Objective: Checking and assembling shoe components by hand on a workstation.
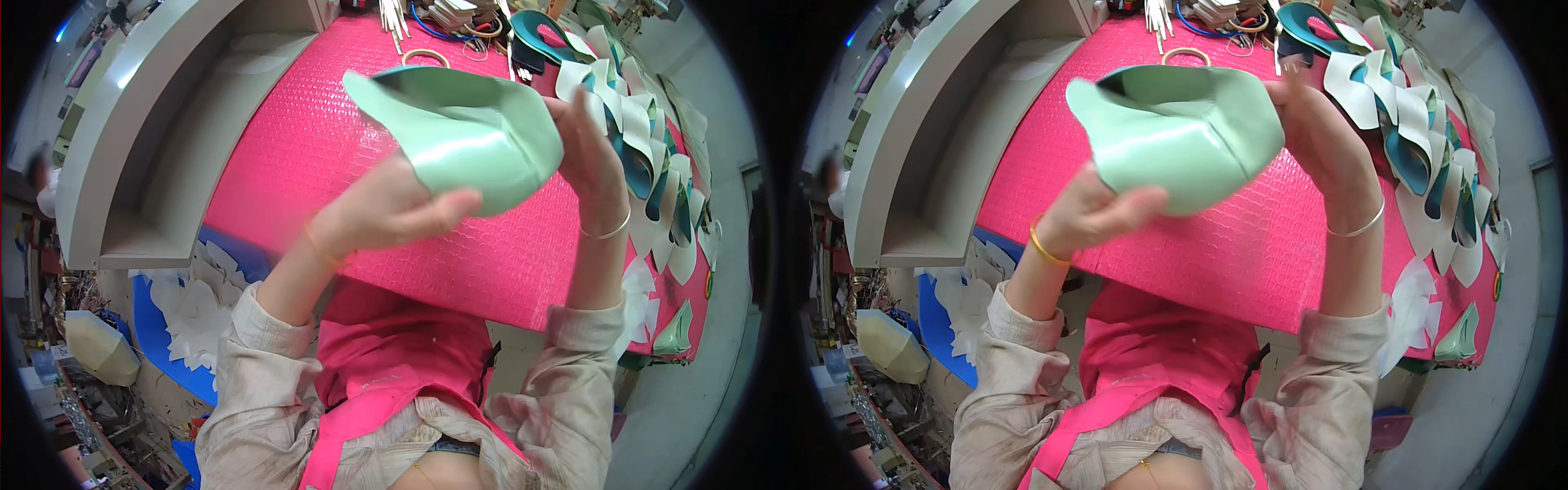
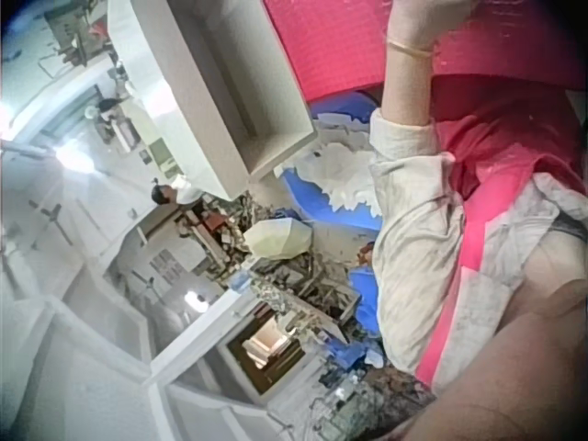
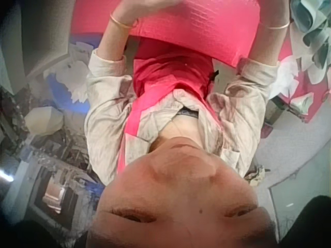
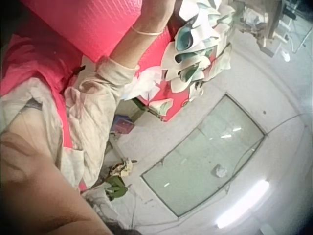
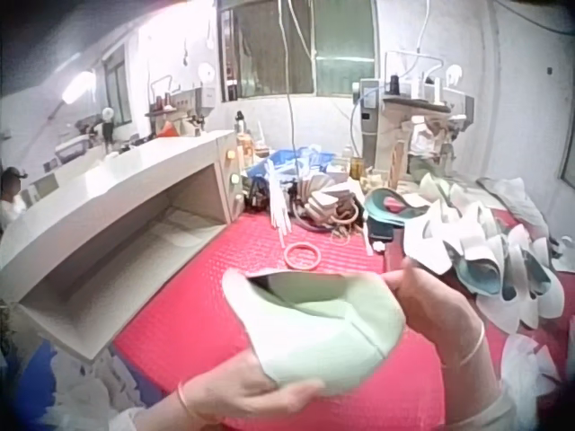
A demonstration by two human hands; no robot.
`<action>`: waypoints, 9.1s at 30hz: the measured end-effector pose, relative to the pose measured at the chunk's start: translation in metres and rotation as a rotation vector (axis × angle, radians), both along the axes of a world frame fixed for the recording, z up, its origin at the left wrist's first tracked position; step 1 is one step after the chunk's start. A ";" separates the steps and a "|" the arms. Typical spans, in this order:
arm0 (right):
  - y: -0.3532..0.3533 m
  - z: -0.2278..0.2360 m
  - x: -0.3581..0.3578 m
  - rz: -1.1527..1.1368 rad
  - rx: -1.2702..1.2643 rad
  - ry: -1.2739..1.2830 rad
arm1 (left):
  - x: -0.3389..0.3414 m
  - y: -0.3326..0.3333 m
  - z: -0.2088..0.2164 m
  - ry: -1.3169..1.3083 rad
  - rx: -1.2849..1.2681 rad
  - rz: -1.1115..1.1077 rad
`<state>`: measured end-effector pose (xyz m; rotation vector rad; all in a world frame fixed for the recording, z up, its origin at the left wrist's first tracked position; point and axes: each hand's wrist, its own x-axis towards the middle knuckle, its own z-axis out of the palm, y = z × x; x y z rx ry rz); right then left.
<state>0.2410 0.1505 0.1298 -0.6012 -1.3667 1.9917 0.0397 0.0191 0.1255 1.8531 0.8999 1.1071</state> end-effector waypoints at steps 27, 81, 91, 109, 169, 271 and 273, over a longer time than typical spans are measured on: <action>0.022 -0.003 -0.042 -0.221 0.299 -0.221 | 0.069 -0.034 -0.051 -1.524 -0.422 0.015; -0.050 -0.016 -0.066 0.247 0.435 -0.330 | 0.064 -0.056 -0.091 0.158 0.010 0.399; -0.084 -0.045 0.022 0.503 1.439 -1.317 | 0.074 -0.043 -0.123 0.209 0.129 0.571; -0.058 -0.126 0.021 -0.284 1.811 -0.830 | 0.026 0.025 -0.123 1.025 1.139 0.304; -0.009 -0.082 -0.048 1.087 1.507 -1.611 | 0.085 -0.016 -0.166 0.743 0.421 0.595; -0.037 -0.105 0.014 0.350 1.043 -1.082 | 0.061 -0.026 -0.146 1.000 0.642 0.265; -0.037 -0.101 0.017 0.329 1.021 -1.169 | 0.066 -0.028 -0.142 1.111 0.738 0.334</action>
